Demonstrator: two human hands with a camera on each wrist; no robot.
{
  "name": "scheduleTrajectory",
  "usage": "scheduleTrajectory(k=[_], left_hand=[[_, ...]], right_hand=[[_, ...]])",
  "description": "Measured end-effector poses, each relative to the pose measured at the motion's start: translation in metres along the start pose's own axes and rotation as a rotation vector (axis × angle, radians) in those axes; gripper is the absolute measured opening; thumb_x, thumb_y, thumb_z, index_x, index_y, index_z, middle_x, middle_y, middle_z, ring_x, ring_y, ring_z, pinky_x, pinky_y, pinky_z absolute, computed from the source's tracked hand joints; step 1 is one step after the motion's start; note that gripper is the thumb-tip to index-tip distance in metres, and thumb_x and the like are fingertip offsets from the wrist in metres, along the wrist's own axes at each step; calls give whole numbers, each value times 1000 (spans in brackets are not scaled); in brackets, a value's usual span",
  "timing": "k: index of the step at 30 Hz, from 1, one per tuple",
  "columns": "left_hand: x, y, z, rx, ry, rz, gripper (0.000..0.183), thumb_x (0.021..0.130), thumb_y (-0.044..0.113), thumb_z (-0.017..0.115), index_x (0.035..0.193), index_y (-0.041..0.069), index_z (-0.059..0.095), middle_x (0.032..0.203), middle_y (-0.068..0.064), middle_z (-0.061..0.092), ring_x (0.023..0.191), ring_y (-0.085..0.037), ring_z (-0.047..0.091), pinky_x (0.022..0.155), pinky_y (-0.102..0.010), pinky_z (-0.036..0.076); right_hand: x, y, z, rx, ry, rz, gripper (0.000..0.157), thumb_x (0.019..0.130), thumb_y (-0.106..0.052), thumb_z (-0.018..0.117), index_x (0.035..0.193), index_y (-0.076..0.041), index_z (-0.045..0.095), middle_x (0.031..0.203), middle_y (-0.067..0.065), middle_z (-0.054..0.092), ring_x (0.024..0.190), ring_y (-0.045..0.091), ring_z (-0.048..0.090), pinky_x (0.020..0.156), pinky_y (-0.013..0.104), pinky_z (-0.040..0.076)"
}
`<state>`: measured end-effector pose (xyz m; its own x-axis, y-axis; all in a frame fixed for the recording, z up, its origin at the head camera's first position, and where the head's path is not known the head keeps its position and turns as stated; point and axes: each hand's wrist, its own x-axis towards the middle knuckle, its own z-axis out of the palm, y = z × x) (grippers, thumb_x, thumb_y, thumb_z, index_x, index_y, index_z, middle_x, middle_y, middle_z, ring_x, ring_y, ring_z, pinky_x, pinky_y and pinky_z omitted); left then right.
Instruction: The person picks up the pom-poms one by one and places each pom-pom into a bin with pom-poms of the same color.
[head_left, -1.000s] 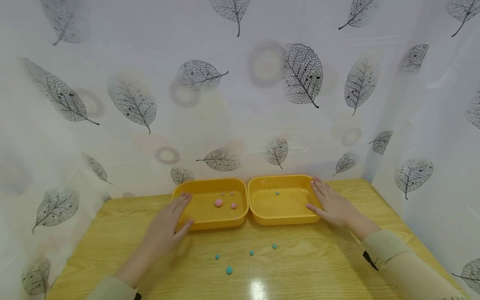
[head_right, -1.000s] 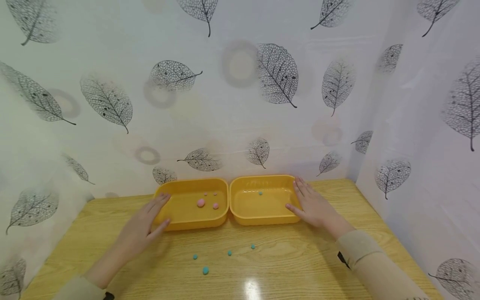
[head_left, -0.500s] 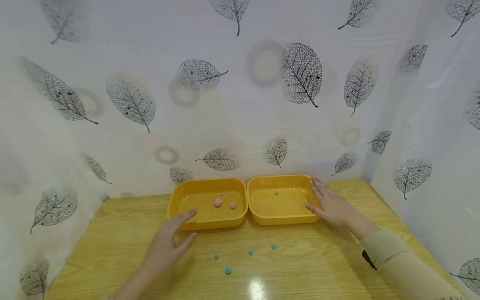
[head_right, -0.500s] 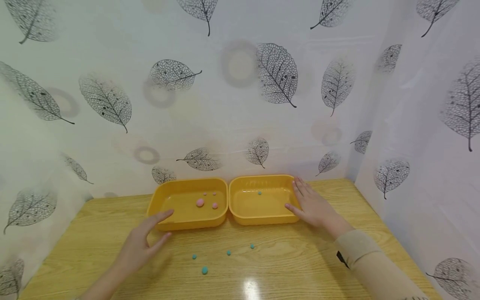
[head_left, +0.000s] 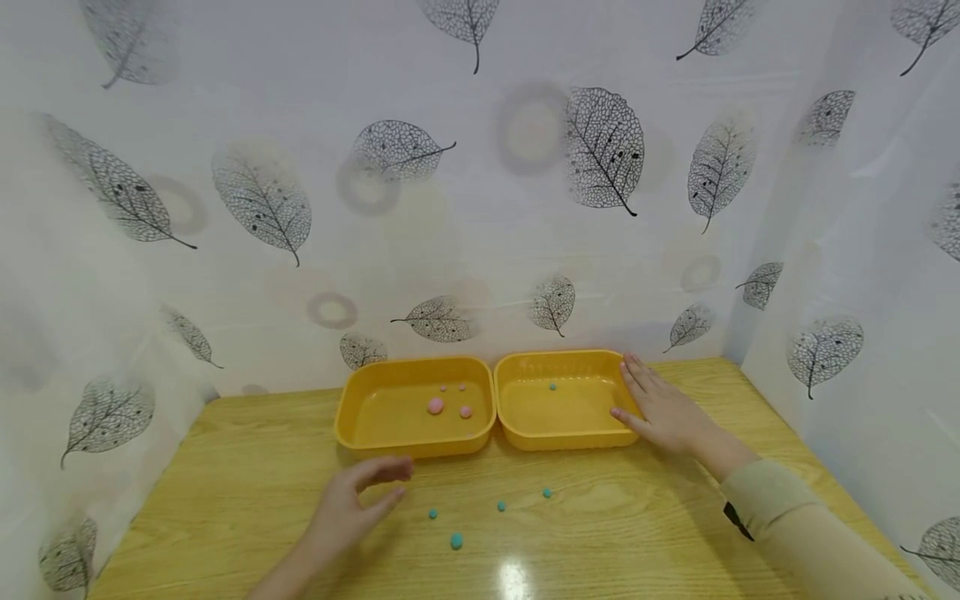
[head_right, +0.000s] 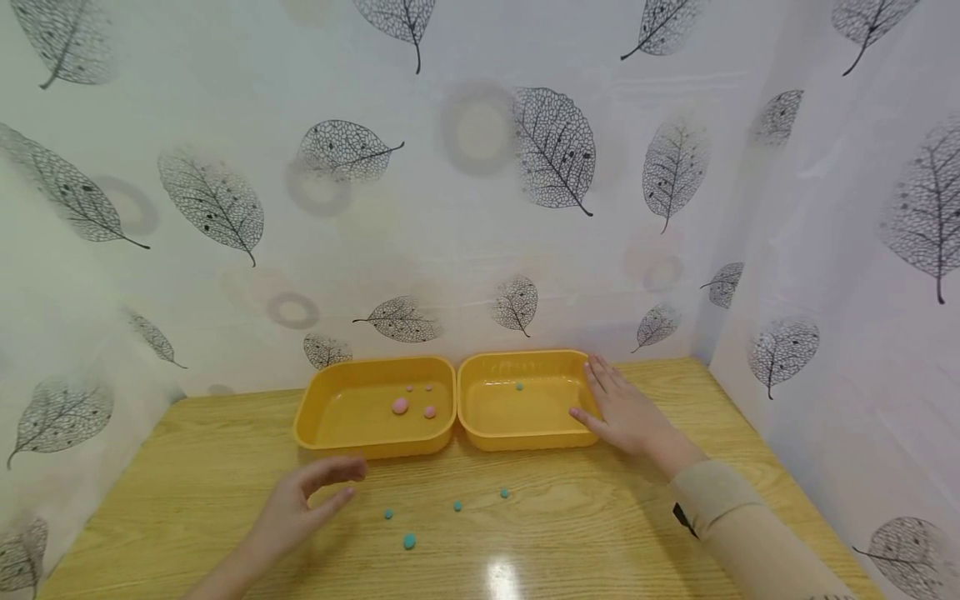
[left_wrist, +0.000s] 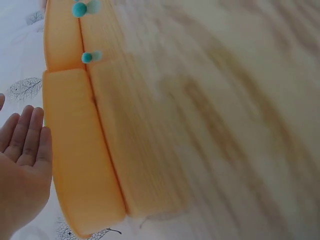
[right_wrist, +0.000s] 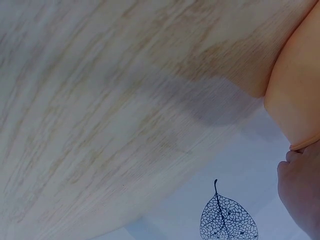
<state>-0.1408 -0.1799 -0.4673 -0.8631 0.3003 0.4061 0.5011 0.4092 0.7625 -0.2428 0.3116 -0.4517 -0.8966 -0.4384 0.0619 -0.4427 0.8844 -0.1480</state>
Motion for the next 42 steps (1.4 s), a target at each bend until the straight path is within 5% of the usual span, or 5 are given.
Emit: scheduleTrajectory(k=[13,21,29,42], left_hand=[[4,-15,5,-101,-223,-138,24,93,3,78,116,-5,74,111,-20,80,99,-5,75,90,-28,64],[2,-26,11,-111,-320,-173,28,93,9,80,118,-2,74,109,-14,80,98,-7,74,89,-24,63],[5,-28,15,-12,-372,-155,28,92,18,83,118,9,77,113,-2,79,101,-5,71,92,-24,62],[12,-29,20,125,-383,-16,23,84,8,88,105,12,80,100,2,77,88,-1,68,79,-21,61]], right_hand=[[-1,-4,-4,8,1,2,87,110,-48,50,161,16,22,173,36,13,160,54,17,130,66,21],[-2,-7,-6,6,-6,9,86,111,-48,50,161,17,22,172,36,14,160,55,18,130,67,21],[-1,-6,-4,12,-7,14,87,111,-48,49,162,16,21,173,35,13,160,54,17,131,66,21],[-2,-4,-3,14,-6,15,87,110,-48,50,163,15,21,173,35,13,160,54,17,130,66,21]])
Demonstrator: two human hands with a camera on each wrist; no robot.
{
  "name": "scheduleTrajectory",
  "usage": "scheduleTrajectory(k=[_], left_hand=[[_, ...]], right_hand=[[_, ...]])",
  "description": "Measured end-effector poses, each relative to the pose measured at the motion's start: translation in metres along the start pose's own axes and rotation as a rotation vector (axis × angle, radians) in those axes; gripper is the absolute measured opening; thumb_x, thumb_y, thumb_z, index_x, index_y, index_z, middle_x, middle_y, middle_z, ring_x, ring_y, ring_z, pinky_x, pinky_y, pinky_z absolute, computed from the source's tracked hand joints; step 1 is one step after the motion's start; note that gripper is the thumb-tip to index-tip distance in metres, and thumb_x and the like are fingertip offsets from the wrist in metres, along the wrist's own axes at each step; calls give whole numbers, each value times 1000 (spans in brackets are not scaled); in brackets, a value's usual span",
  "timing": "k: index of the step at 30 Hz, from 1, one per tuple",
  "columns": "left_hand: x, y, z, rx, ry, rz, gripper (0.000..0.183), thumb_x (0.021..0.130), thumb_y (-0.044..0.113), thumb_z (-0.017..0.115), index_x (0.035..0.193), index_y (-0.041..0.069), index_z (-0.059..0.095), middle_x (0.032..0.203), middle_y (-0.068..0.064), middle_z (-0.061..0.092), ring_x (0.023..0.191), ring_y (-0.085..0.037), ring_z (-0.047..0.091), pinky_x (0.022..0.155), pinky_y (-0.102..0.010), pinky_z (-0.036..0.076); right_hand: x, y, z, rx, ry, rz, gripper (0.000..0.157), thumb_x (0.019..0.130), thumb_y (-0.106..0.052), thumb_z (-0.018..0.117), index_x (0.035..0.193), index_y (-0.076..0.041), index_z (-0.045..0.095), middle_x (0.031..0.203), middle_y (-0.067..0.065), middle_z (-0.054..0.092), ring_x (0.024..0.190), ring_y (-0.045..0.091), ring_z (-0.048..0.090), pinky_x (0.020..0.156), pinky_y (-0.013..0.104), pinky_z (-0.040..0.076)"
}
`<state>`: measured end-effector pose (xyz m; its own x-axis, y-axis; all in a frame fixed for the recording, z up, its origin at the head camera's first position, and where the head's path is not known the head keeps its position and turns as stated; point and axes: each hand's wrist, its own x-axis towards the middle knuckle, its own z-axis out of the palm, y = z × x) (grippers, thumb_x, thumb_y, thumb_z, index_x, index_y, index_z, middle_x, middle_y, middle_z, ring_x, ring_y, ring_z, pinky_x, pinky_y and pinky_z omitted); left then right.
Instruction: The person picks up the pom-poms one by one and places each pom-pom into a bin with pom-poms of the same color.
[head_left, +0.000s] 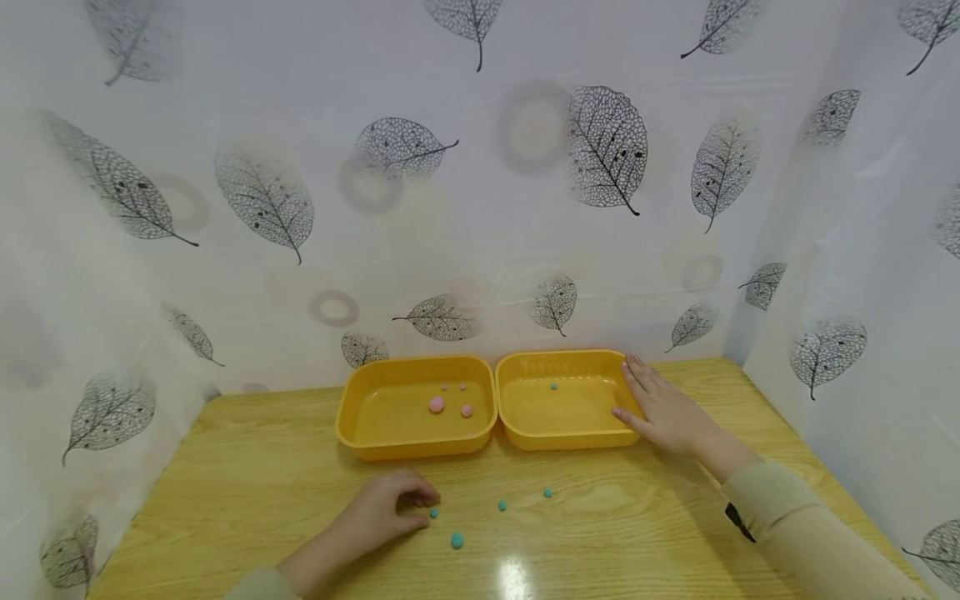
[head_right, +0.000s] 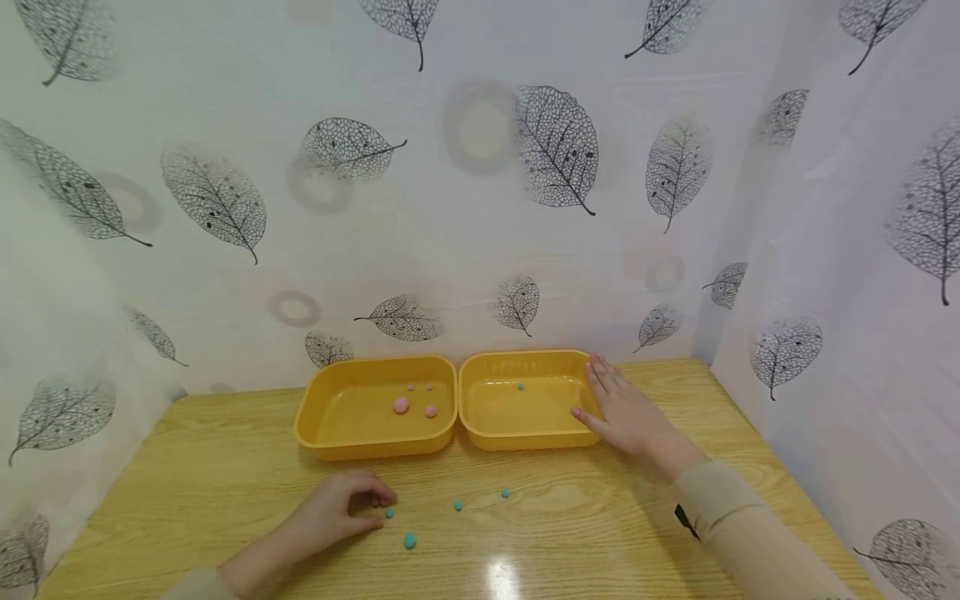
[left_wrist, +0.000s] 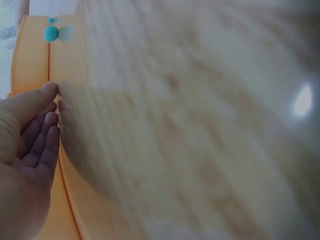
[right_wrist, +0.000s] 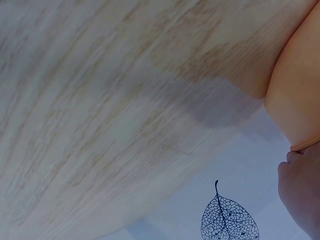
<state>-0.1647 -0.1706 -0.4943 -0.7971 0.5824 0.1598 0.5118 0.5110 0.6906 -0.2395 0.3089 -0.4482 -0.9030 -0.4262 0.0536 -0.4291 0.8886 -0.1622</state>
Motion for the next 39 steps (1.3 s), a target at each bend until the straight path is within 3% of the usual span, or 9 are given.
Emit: scheduleTrajectory(k=[23,31,35,39], left_hand=[[8,2,4,154,-12,55,10,87,11,87,92,18,83,93,12,77,89,3,67,82,-24,61],[7,2,1,-49,-21,-30,6,90,12,85,95,13,81,90,2,78,82,7,63,74,-18,60],[7,4,-1,-113,-7,-88,6,91,15,83,97,12,81,91,4,78,82,6,64,75,-19,60],[9,9,-2,-164,26,-98,9,93,15,82,100,8,81,94,0,80,85,4,67,79,-20,61]], right_hand=[[-1,1,2,3,9,1,87,110,-48,50,162,15,22,173,35,14,160,54,17,130,66,22],[-1,2,3,8,3,3,87,110,-49,50,162,15,21,173,34,13,161,53,16,130,66,21],[0,1,2,15,2,4,87,110,-49,50,163,15,20,174,34,12,161,53,15,130,66,21],[0,1,2,14,3,4,87,110,-49,49,163,15,20,173,34,12,161,53,16,130,66,21]])
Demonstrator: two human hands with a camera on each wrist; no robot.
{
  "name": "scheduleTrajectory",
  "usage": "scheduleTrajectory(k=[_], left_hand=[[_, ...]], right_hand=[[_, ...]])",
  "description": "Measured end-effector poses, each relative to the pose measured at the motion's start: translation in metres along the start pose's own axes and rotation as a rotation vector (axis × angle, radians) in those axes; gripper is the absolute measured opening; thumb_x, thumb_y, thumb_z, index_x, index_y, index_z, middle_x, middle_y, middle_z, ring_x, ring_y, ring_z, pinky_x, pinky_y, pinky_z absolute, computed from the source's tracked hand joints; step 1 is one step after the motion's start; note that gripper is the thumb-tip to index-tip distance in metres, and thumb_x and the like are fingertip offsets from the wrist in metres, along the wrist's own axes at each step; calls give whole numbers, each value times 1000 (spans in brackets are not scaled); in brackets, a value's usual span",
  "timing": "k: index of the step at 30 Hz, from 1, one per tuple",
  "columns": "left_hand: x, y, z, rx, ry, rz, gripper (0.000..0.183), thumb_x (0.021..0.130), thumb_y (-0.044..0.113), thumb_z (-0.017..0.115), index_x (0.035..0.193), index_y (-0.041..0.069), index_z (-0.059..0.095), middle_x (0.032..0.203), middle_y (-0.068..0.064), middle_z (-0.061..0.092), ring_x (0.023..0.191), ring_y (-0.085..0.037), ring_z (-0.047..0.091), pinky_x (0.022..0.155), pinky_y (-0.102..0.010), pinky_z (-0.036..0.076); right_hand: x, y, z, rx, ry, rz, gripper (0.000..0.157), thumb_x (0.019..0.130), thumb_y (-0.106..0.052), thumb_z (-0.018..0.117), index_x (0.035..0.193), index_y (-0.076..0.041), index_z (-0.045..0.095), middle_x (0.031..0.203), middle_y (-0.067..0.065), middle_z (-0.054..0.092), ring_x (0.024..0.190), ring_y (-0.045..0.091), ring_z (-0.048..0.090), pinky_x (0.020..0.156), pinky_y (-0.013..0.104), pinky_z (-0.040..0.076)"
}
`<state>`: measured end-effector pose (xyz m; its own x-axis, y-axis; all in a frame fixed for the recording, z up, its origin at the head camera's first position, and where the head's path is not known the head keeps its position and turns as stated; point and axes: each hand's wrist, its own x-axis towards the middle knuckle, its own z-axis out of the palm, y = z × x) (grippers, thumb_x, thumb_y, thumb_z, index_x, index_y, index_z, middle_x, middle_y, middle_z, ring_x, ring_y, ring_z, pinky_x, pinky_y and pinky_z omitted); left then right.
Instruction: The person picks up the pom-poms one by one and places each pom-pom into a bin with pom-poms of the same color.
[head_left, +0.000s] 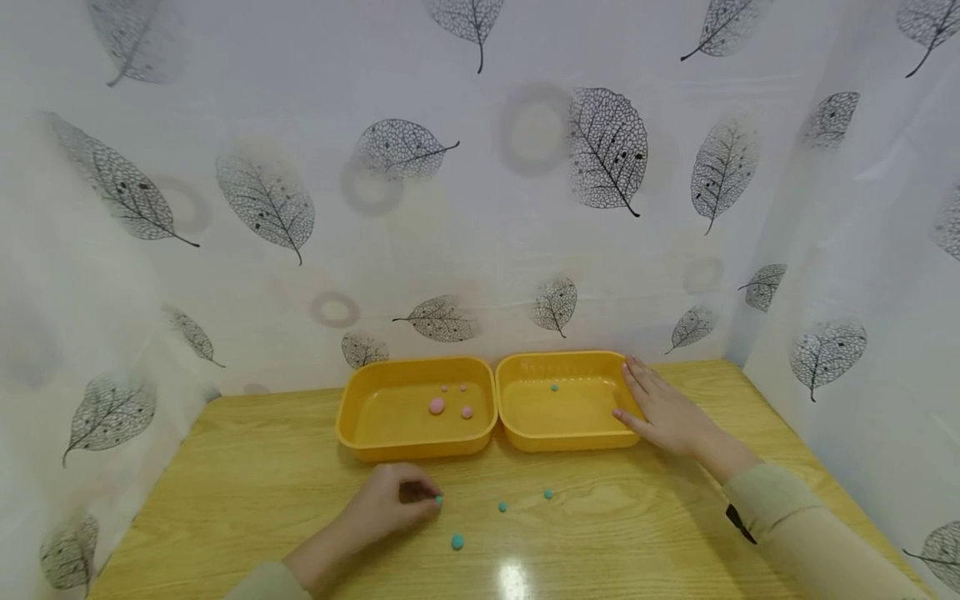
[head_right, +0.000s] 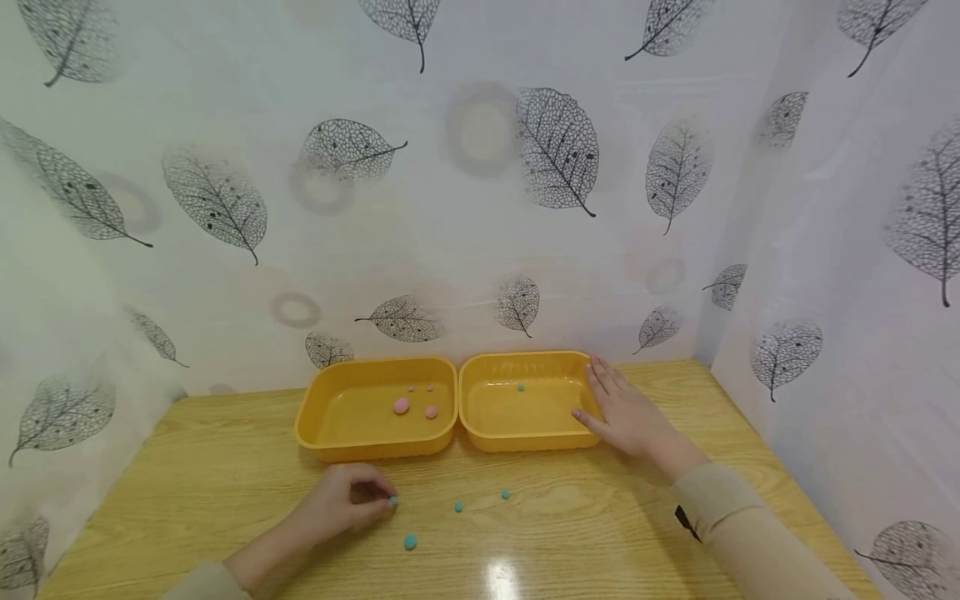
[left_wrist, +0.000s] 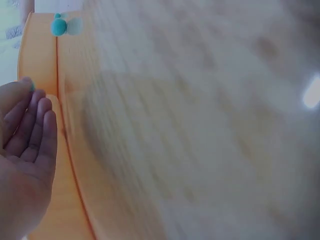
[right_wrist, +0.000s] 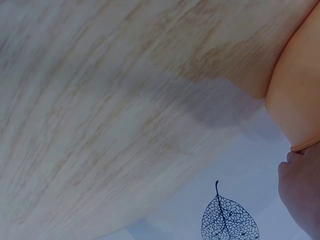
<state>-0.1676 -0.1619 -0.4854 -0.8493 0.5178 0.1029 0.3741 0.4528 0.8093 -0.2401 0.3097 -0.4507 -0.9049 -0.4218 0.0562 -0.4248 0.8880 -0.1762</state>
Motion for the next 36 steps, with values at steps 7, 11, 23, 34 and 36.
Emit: scheduleTrajectory(k=[7,11,23,34,36], left_hand=[[7,14,1,-32,11,34,12,93,12,82,103,6,81,99,-7,82,89,1,70,83,-20,63],[13,25,2,-70,-1,34,12,94,13,80,103,5,80,99,-7,81,89,2,69,83,-20,62],[47,48,-2,-71,52,45,12,94,12,80,102,3,80,98,-7,81,86,0,69,82,-20,61],[85,59,-2,-68,81,20,8,96,12,78,103,9,81,99,-5,80,87,-8,71,86,-32,64],[92,60,1,-83,90,22,10,96,11,79,104,7,81,100,-7,81,87,-10,72,106,-47,58]], right_hand=[[1,0,0,0,-2,0,88,110,-49,50,163,15,20,174,34,12,161,53,16,130,66,21],[1,0,0,-2,1,-5,87,110,-49,50,163,15,21,173,34,13,161,53,16,130,67,21],[1,-3,-1,4,-4,-6,87,110,-48,50,162,16,21,173,35,13,160,54,16,130,67,21],[1,1,0,-2,2,-6,87,110,-49,50,162,15,21,173,34,13,160,54,17,130,67,22],[1,1,0,1,3,-6,87,110,-49,50,162,15,21,173,34,13,160,54,17,130,67,22]])
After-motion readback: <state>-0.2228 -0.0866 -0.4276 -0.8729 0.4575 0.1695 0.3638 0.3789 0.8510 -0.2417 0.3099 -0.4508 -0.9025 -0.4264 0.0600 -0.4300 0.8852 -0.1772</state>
